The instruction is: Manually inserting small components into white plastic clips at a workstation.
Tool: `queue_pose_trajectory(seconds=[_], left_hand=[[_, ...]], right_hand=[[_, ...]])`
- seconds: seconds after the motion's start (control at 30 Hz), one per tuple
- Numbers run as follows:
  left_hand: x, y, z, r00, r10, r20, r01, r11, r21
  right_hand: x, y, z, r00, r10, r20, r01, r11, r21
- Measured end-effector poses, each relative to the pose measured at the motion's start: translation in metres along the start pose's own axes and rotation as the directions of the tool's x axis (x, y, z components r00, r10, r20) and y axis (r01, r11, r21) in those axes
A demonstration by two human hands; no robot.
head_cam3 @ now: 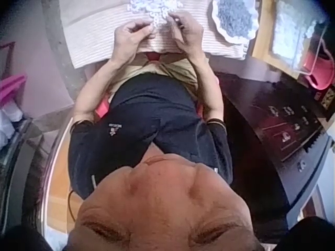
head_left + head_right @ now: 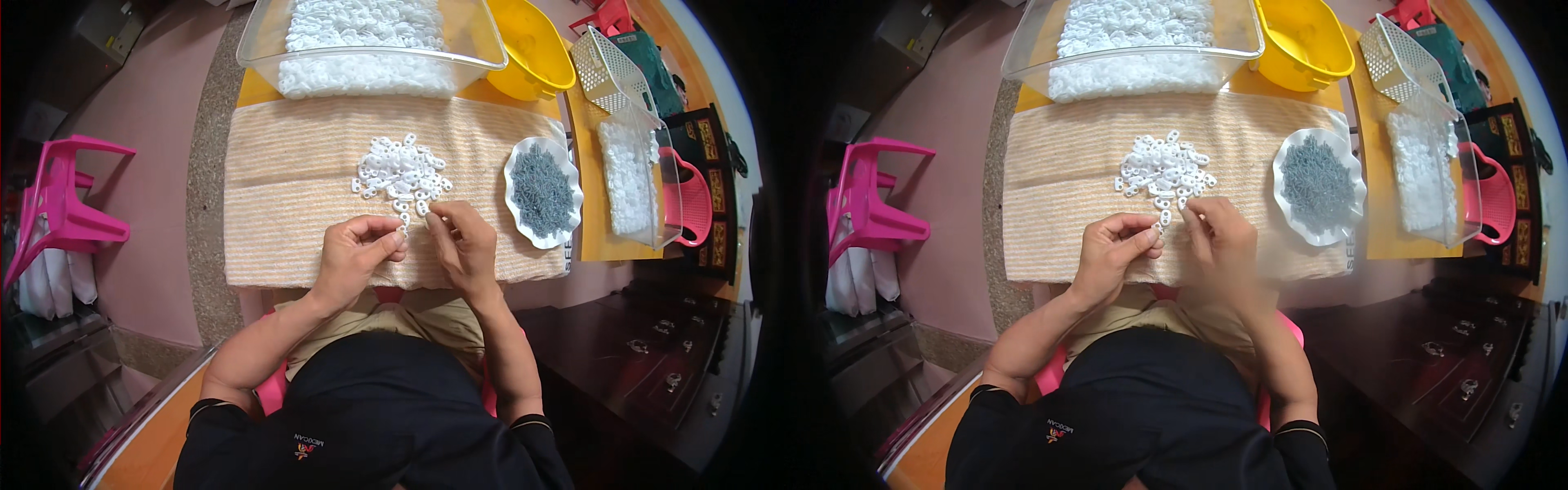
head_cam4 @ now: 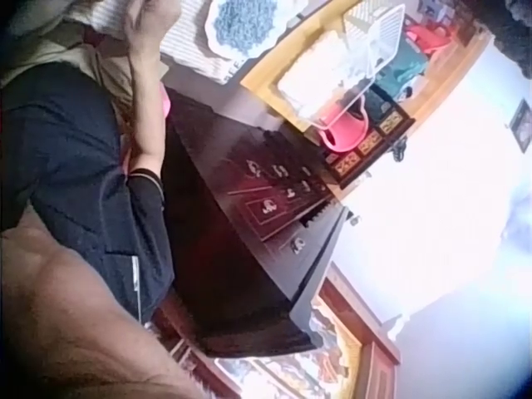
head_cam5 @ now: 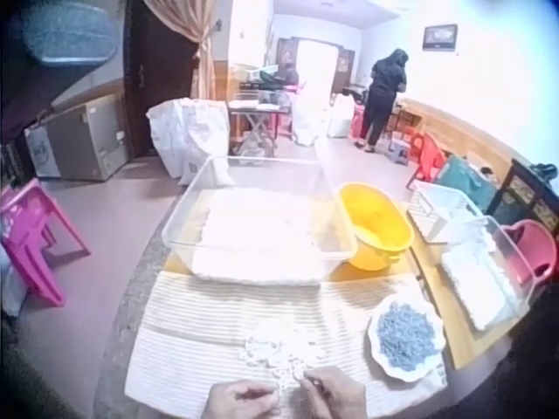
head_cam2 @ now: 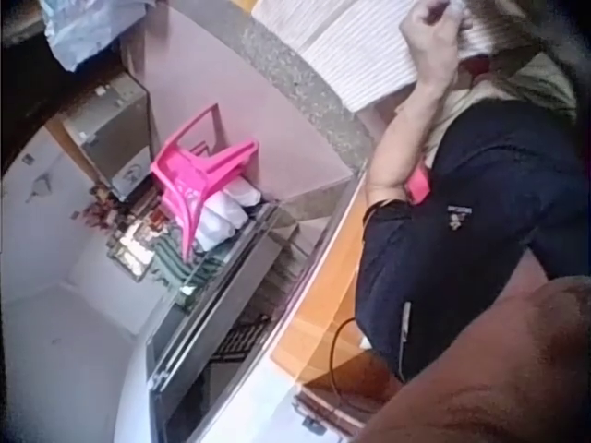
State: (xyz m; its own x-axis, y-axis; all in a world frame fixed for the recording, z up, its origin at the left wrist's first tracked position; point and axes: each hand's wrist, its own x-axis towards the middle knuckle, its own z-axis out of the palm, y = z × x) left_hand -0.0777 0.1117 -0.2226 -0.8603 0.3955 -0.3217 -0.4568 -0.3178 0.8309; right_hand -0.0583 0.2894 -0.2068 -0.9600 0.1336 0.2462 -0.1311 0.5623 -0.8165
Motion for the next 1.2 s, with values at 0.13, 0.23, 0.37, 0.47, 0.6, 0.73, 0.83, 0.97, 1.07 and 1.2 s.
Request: queue_pose_trajectory(seconds=[0.13, 0.23, 0.37, 0.47, 0.6, 0.73, 0.83, 0.97, 1.07, 1.2], left_hand=[[0.001, 0.001, 0.000, 0.999, -0.005, -0.042, 0.004, 1.000, -0.026], [0.001, 0.001, -0.001, 0.998, -0.005, -0.058, 0.005, 1.000, -0.015], [0.000, 0.001, 0.001, 0.998, 0.018, -0.066, -0.019, 1.000, -0.022], [0.000, 0.002, 0.000, 0.998, 0.031, -0.054, -0.034, 0.998, -0.055], [0.000, 0.003, -0.001, 0.999, 0.009, -0.048, -0.011, 0.999, -0.047], [0.001, 0.002, -0.001, 1.000, 0.018, -0.021, -0.020, 0.997, -0.080], [0.001, 0.001, -0.001, 0.998, 0.065, 0.000, -0.065, 0.994, -0.091], [0.000, -0.003, 0.002, 0.991, 0.137, -0.002, -0.136, 0.984, -0.118], [0.000, -0.002, 0.002, 0.991, 0.133, 0.011, -0.131, 0.986, -0.100], [0.000, -0.001, 0.001, 0.993, 0.119, 0.011, -0.118, 0.989, -0.093]], right_hand=[[0.007, 0.001, 0.002, 0.996, -0.058, 0.071, 0.083, 0.902, -0.424], [0.006, 0.001, 0.008, 0.995, -0.082, 0.058, 0.099, 0.891, -0.443], [0.006, 0.003, 0.008, 0.984, -0.166, 0.063, 0.177, 0.889, -0.423], [0.003, 0.004, 0.005, 0.993, -0.082, 0.087, 0.104, 0.952, -0.287], [0.002, 0.004, -0.002, 0.972, 0.221, 0.082, -0.230, 0.964, 0.134], [0.005, 0.003, -0.005, 0.985, 0.149, 0.089, -0.167, 0.956, 0.241], [0.003, -0.005, -0.010, 0.963, 0.164, 0.213, -0.204, 0.961, 0.186], [0.004, -0.008, -0.013, 0.933, 0.095, 0.347, -0.142, 0.984, 0.111], [0.004, -0.013, -0.014, 0.908, 0.115, 0.404, -0.150, 0.987, 0.057], [0.003, -0.009, -0.015, 0.906, 0.138, 0.401, -0.251, 0.937, 0.244]])
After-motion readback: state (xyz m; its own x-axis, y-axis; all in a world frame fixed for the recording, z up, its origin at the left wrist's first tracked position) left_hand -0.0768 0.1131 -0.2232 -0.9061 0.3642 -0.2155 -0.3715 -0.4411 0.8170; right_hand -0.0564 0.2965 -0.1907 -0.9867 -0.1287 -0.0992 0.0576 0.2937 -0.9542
